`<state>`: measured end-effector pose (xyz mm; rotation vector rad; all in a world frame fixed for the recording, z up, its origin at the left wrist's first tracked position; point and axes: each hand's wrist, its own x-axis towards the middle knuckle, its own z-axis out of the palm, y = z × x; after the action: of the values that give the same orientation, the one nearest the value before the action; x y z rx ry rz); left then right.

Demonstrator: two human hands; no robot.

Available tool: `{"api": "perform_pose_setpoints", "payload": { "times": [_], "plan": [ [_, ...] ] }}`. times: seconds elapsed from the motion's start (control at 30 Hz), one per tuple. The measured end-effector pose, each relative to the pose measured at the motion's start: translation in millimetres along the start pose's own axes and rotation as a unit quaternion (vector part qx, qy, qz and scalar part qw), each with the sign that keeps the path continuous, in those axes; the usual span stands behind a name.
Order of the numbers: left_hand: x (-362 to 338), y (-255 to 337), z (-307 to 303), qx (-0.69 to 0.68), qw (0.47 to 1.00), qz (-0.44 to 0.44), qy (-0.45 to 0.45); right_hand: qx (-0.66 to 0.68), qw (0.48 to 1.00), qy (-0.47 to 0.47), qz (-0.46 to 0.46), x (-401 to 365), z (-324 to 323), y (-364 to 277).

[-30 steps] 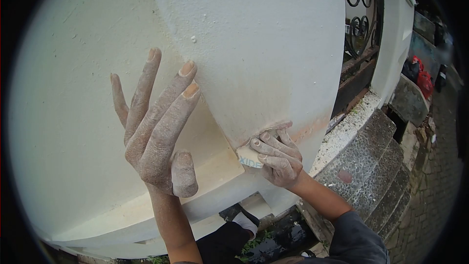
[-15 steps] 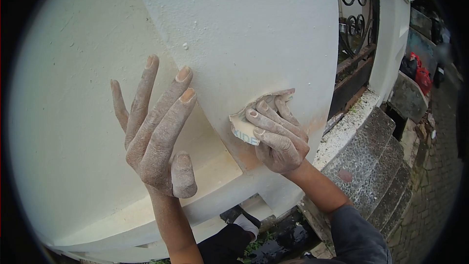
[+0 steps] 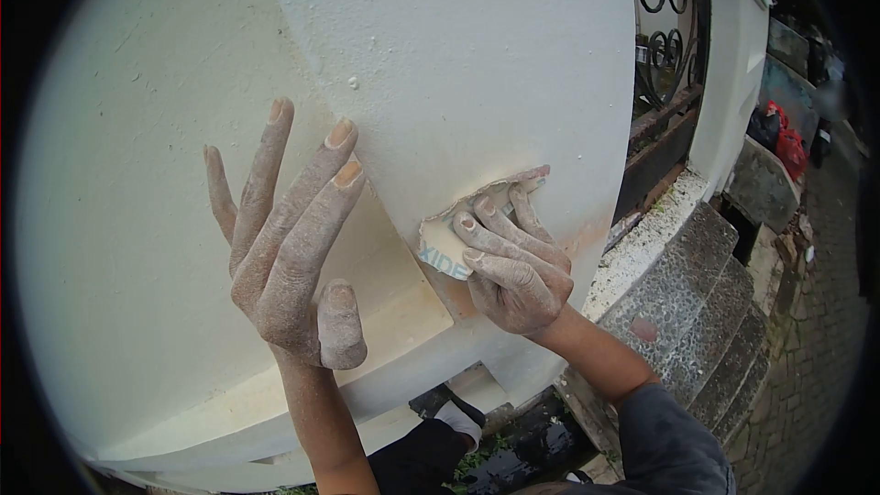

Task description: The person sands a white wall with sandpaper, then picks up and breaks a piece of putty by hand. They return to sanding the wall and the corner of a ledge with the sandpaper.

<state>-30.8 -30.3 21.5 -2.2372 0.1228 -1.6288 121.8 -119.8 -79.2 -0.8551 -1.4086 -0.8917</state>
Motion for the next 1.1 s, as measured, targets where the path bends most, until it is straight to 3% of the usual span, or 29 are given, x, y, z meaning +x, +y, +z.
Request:
{"api": "perform_pose_setpoints", "payload": {
  "times": [0.07,0.17,0.3,0.53,0.63,0.73,0.83,0.9,0.97,1.03,1.1],
  "plan": [
    [-0.1,2.0,-0.1,0.002,1.000,-0.004,-0.011,-0.009,0.997,-0.072,0.003,-29.6,-7.7,-10.6],
    [1.0,7.4,3.9,-0.009,0.999,-0.037,0.009,-0.004,0.997,-0.067,-0.034,-31.7,-10.3,-0.4],
    [0.2,5.1,2.8,-0.003,0.998,-0.056,0.019,0.002,0.996,0.085,0.025,25.1,6.5,7.0],
    [0.1,3.8,2.0,0.000,1.000,-0.027,0.008,0.029,0.997,-0.068,0.002,-42.1,-8.3,-8.4],
    [2.9,7.8,1.1,-0.005,1.000,-0.012,-0.014,0.000,0.997,0.070,0.024,5.8,0.2,10.1],
    [-1.3,4.0,4.3,-0.018,0.999,-0.029,0.001,-0.006,0.995,0.089,0.037,13.4,7.3,4.1],
    [-1.8,9.3,9.2,0.017,0.999,-0.033,-0.003,0.053,0.996,-0.021,0.075,-41.0,-4.2,-17.0],
    [-0.5,17.3,17.8,0.098,0.994,-0.040,-0.025,0.074,0.978,-0.127,0.149,-83.1,-27.7,-34.2],
    [0.0,30.2,24.8,0.174,0.977,-0.046,-0.111,0.135,0.900,-0.219,0.353,-139.0,-63.3,-55.3],
    [4.9,49.9,35.2,0.217,0.957,-0.078,-0.177,0.131,0.814,-0.176,0.538,-188.8,-99.5,-82.9],
    [-5.0,60.4,54.6,0.277,0.939,-0.033,-0.202,0.105,0.749,-0.146,0.637,-241.1,-140.7,-105.5]
  ]
}}
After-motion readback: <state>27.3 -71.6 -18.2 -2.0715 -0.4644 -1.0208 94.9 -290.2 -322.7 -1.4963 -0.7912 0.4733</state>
